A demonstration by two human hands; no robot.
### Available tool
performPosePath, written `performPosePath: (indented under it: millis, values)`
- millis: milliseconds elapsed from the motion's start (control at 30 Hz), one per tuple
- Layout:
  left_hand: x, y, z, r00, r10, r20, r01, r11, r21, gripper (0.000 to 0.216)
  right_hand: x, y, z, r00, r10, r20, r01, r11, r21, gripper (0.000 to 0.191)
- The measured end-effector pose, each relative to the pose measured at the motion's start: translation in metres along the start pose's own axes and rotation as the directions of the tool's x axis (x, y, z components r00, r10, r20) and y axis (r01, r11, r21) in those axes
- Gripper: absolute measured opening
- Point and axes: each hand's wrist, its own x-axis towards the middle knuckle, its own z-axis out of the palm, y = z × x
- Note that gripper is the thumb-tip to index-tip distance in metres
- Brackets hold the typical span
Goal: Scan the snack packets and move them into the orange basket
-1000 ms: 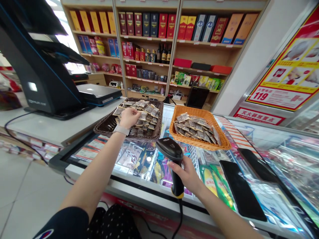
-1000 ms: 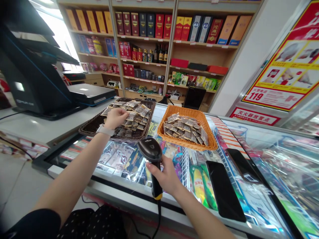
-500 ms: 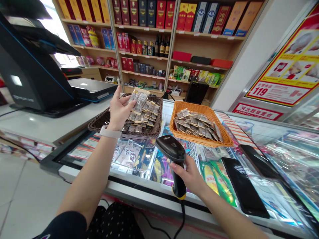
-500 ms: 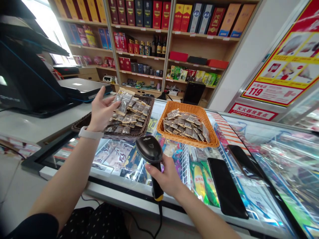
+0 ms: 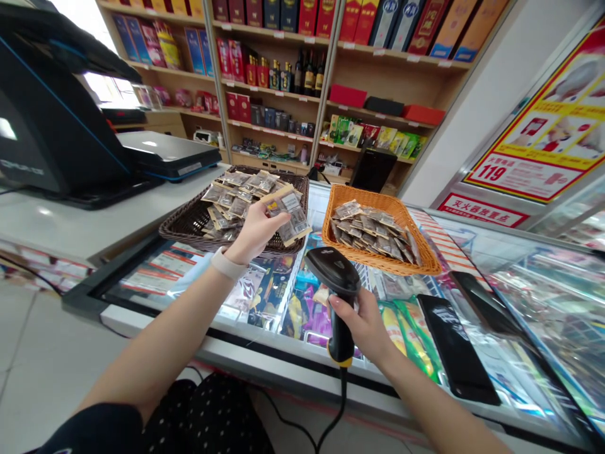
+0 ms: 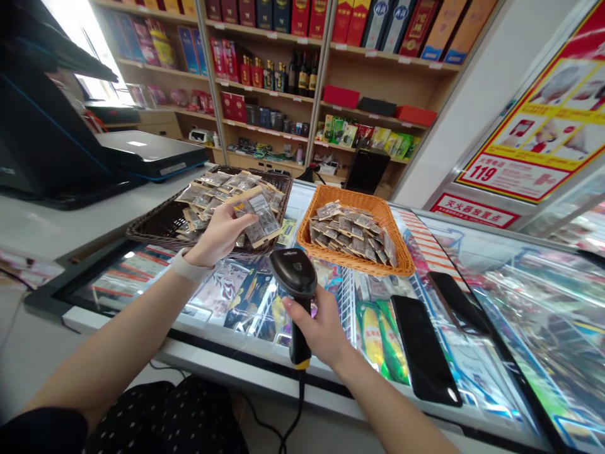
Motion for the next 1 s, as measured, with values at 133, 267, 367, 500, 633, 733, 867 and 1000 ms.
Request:
performPosePath:
  millis: [133,267,367,500,633,733,867,1000]
  values:
    - [0.0,-0.003,-0.003,0.999,-0.033,0.041,0.033,0.999,-0.011,0.041,0.0,-0.003,0.0,1.0,-0.02,-0.009,0.02,1.0,-0.02,0.03]
    - [-0.001,-0.005,-0.003,0.993,-0.044,0.108,0.045,0.999,-0.006,0.035,-0.001,-0.011,-0.001,0.997,-0.075,0.015,0.075,0.997,-0.03,0.025]
    - [-0.002,-0.006,-0.004,0.991,-0.052,0.126,0.05,0.999,0.015,0.034,-0.003,-0.013,-0.001,0.994,-0.098,0.036,0.1,0.994,-0.042,0.024]
    - [-0.001,-0.007,-0.004,0.99,-0.042,0.134,0.04,0.999,0.016,0.034,-0.003,-0.012,-0.001,0.994,-0.096,0.058,0.099,0.993,-0.057,0.026]
    - [0.0,-0.01,-0.005,0.991,-0.031,0.128,0.028,0.999,0.025,0.036,-0.004,-0.012,-0.001,0.995,-0.088,0.05,0.09,0.995,-0.046,0.027]
    - [0.0,-0.011,-0.005,0.991,-0.033,0.127,0.029,0.999,0.029,0.037,-0.004,-0.013,-0.002,0.995,-0.077,0.058,0.08,0.995,-0.053,0.028]
    - [0.0,-0.01,-0.005,0.991,-0.041,0.127,0.039,0.999,0.02,0.037,-0.003,-0.011,-0.003,0.994,-0.09,0.068,0.094,0.994,-0.049,0.029]
    - [-0.001,-0.008,-0.004,0.994,-0.054,0.096,0.053,0.999,0.006,0.038,-0.004,-0.006,-0.003,0.993,-0.114,0.042,0.115,0.993,-0.03,0.029]
